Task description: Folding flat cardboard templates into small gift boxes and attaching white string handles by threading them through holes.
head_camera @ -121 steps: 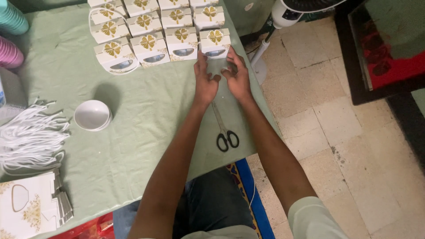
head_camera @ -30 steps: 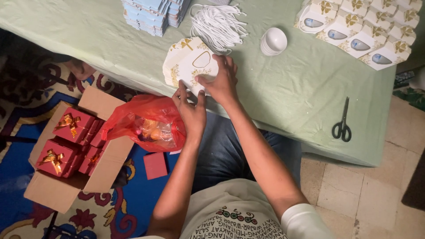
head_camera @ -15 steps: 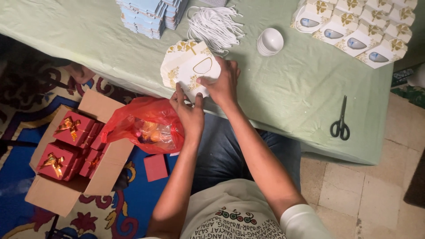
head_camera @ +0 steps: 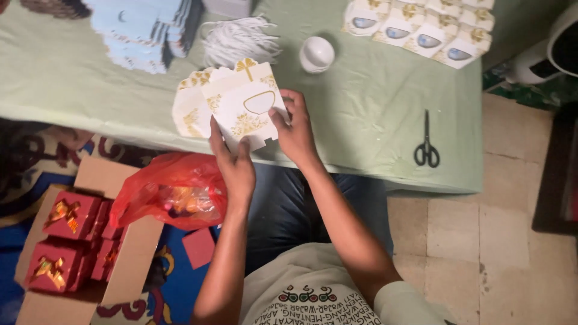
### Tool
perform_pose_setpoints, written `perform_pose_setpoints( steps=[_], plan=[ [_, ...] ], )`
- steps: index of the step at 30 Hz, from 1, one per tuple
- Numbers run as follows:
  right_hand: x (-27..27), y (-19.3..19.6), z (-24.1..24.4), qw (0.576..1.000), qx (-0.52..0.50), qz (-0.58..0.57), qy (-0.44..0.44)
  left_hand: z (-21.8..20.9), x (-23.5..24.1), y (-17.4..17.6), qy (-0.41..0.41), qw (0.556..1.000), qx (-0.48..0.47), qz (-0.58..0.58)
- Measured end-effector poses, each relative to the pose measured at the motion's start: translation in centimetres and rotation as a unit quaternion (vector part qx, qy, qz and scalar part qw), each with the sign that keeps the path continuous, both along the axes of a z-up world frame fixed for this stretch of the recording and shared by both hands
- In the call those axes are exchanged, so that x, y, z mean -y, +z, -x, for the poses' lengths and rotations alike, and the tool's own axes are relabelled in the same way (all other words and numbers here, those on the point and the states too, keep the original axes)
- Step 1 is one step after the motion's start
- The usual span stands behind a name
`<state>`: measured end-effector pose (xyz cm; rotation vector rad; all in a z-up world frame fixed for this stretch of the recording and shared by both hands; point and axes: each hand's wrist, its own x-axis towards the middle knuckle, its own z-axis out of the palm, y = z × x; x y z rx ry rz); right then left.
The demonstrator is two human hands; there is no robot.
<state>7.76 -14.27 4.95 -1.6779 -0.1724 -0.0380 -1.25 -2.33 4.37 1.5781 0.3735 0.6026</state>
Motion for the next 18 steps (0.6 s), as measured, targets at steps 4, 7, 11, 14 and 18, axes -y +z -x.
perform_pose_setpoints(
  steps=[4, 7, 11, 14, 18],
  plan=[
    [6.0, 2.1, 2.4, 0.999, 0.019, 0.008, -0.027, -1.4, 3.6, 1.6, -0.120, 0.992, 0.005, 0.034],
    [9.9, 4.0, 4.3, 0.985, 0.003, 0.161, -0.057, -3.6, 6.2, -0.3, -0.221, 0.973, 0.039, 0.060],
    [15.2, 2.0, 4.2, 0.961, -0.029, 0.272, -0.032, -5.9, 9.3, -1.6, -0.320, 0.936, 0.009, 0.145],
    [17.6, 1.4, 3.5, 0.959, -0.027, 0.279, -0.028, -6.7, 10.7, -1.0, -0.372, 0.913, -0.011, 0.167],
    [19.6, -1.4, 2.6, 0.979, -0.071, 0.184, -0.051, -7.3, 11.2, -0.4, -0.428, 0.884, -0.017, 0.187]
  ],
)
